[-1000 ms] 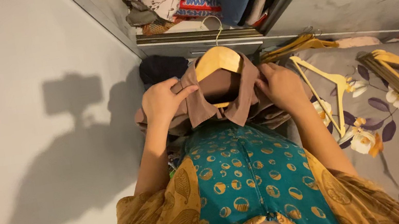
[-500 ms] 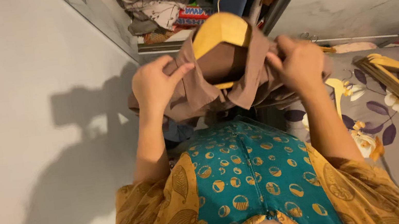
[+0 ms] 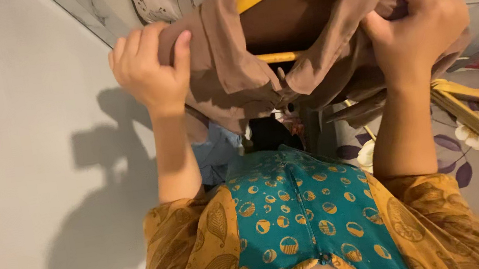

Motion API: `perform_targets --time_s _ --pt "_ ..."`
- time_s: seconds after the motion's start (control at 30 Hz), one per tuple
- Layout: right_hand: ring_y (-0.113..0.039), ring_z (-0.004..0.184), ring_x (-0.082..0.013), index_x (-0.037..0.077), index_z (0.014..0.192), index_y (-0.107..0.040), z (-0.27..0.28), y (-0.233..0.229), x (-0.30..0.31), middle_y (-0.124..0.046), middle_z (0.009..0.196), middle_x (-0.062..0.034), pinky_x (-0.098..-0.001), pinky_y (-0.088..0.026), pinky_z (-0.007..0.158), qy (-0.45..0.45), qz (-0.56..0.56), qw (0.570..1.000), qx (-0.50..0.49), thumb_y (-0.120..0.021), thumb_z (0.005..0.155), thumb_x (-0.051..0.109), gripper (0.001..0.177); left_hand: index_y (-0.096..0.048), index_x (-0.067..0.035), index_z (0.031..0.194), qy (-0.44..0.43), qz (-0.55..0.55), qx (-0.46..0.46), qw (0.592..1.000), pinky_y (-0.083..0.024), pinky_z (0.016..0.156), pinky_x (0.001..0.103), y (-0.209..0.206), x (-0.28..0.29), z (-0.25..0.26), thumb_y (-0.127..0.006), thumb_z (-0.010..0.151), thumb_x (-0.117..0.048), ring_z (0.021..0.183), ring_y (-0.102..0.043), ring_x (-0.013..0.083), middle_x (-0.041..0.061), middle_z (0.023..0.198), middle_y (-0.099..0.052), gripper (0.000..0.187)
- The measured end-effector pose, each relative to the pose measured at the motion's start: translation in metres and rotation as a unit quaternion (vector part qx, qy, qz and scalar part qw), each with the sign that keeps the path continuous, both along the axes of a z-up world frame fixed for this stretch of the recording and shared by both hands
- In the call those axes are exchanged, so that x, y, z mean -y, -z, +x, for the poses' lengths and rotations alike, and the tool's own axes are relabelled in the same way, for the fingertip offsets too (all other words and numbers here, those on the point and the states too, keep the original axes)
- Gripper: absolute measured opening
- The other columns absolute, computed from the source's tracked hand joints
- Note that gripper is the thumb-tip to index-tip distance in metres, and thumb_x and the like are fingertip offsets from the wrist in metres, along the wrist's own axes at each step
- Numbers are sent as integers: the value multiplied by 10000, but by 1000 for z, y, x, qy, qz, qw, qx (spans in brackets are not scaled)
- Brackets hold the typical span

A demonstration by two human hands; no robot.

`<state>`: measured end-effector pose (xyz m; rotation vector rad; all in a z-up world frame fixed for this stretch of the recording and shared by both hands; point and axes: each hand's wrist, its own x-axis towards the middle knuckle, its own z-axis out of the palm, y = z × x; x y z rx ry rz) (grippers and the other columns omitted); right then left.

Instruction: The person takes a brown shirt from a hanger, buttons it, and hangs it back in the wardrobe. Then, the person takes a black top, places it on a hanger, and hangs it in the wardrobe.

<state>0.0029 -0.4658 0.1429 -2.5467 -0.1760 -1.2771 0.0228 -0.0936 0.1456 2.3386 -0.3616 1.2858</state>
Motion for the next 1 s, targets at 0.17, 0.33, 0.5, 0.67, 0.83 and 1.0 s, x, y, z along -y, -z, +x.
perform_targets --time_s 0.17,0.33,0.5,0.67,0.83,1.0 --pt "-529 616 -320 32 744 -589 13 16 18 -543 658 -120 -396 -416 599 35 32 997 -62 -787 762 274 313 -731 -132 978 -10 -3 1 1000 -451 806 420 0 29 6 -786 968 -412 858 -588 313 39 909 -653 286" --pt "-566 630 -299 26 834 -664 22 28 40 -586 721 -128 -385 -453 625 9 85 994 -68 -744 749 234 238 -719 -91 1009 49 -70 -37 996 -499 745 400 11 28 15 -729 1044 -312 845 -657 315 74 929 -680 224" --pt "-539 578 -304 9 811 -639 31 17 47 -567 671 -151 -391 -429 576 36 72 996 -47 -779 790 287 312 -715 -70 1008 42 -138 -69 987 -490 708 399 7 24 34 -685 1054 -266 778 -656 312 83 880 -686 203" --pt "-533 634 -337 -6 779 -591 37 23 54 -572 726 -168 -402 -439 618 53 47 996 -47 -790 855 337 404 -710 -120 1051 -2 -45 29 999 -473 784 420 8 39 51 -689 1060 -322 894 -624 326 88 968 -628 203" --pt "-530 598 -339 2 771 -603 52 26 30 -550 686 -159 -412 -421 600 60 70 993 -77 -784 859 349 401 -680 -112 1067 31 62 54 996 -410 852 424 9 61 83 -682 1038 -368 949 -570 311 73 988 -599 258" --pt "-534 609 -334 9 766 -619 93 26 7 -556 705 -158 -396 -426 589 55 52 995 -72 -785 809 332 365 -708 -103 1076 79 27 2 996 -416 832 424 16 52 134 -713 1028 -368 904 -571 311 76 924 -599 270"
